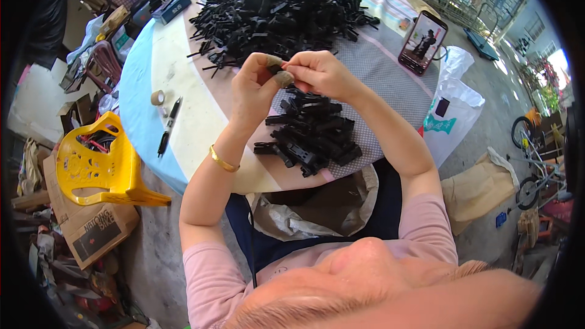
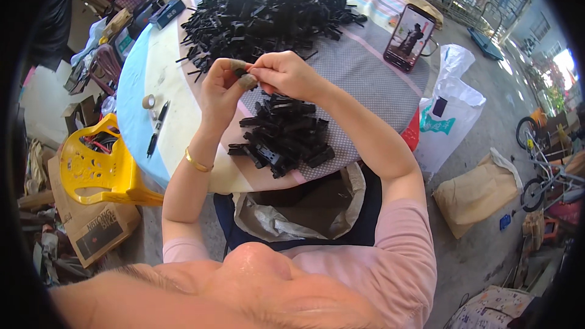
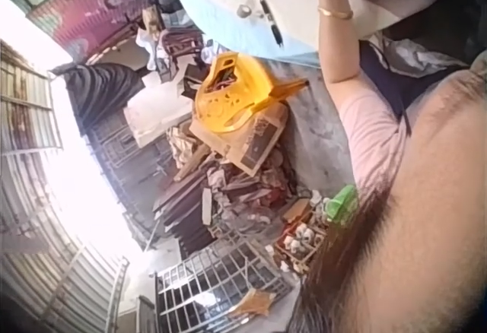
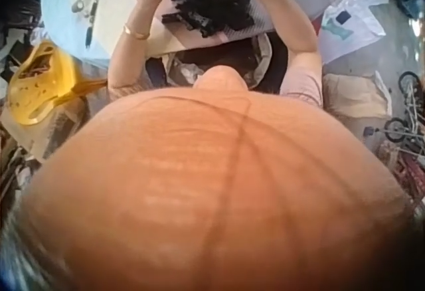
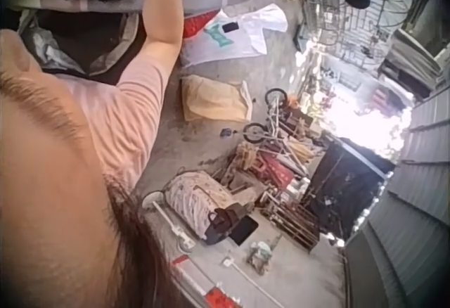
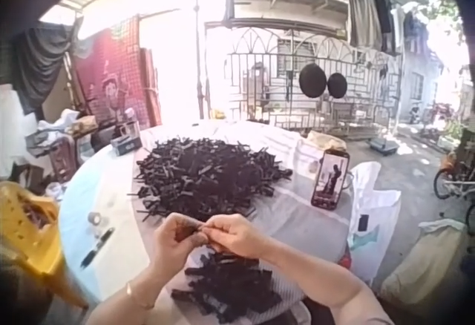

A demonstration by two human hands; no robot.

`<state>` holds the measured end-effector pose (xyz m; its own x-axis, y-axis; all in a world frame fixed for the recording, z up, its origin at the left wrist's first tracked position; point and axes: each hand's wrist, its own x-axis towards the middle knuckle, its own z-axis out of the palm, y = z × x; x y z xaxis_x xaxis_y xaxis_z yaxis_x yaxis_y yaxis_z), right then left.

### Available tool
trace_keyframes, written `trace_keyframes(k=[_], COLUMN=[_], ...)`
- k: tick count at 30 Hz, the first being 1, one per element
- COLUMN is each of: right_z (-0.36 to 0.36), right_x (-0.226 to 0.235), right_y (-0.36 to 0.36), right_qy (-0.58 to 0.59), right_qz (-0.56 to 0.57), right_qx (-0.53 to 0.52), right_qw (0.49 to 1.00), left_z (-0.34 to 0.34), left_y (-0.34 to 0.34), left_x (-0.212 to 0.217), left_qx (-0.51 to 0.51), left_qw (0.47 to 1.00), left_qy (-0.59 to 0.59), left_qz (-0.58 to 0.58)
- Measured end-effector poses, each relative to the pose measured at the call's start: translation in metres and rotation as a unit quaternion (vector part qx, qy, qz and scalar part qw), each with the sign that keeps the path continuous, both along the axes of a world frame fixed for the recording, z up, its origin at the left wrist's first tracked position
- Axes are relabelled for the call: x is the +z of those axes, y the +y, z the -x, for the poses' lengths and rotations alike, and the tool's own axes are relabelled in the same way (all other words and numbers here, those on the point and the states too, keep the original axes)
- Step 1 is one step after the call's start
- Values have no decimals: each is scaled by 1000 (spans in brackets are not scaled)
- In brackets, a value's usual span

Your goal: Sorting and inspecting small black plastic parts on a table.

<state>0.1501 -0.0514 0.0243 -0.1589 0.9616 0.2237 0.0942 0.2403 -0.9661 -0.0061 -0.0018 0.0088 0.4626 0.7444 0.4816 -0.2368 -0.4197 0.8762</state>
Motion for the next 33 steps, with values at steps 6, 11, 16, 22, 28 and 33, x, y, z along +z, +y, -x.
trace_keyframes(k=[6, 11, 16, 22, 28, 33], right_z=[-1, -12, -15, -11, -6, 6], right_x=[2, -4, -10, -14, -12, -14], right_y=[-4, 4, 10, 10, 8, 3], right_qy=[-2, -21, -98, -148, -136, -130], right_qz=[0, 9, -133, -80, -72, -84], right_qx=[-3, -7, -135, -154, -140, -173], right_qw=[1000, 1000, 977, 973, 978, 973], left_z=[-5, -10, -11, -14, -8, -10], left_y=[-8, -3, 0, -14, -8, -6], left_x=[0, -4, -7, -3, -5, -7], left_qx=[38, 80, 43, 77, 86, 110], left_qw=[998, 991, 995, 965, 949, 933], left_qy=[10, 58, 73, 183, 217, 213], left_qz=[-44, -91, -44, -172, -211, -268])
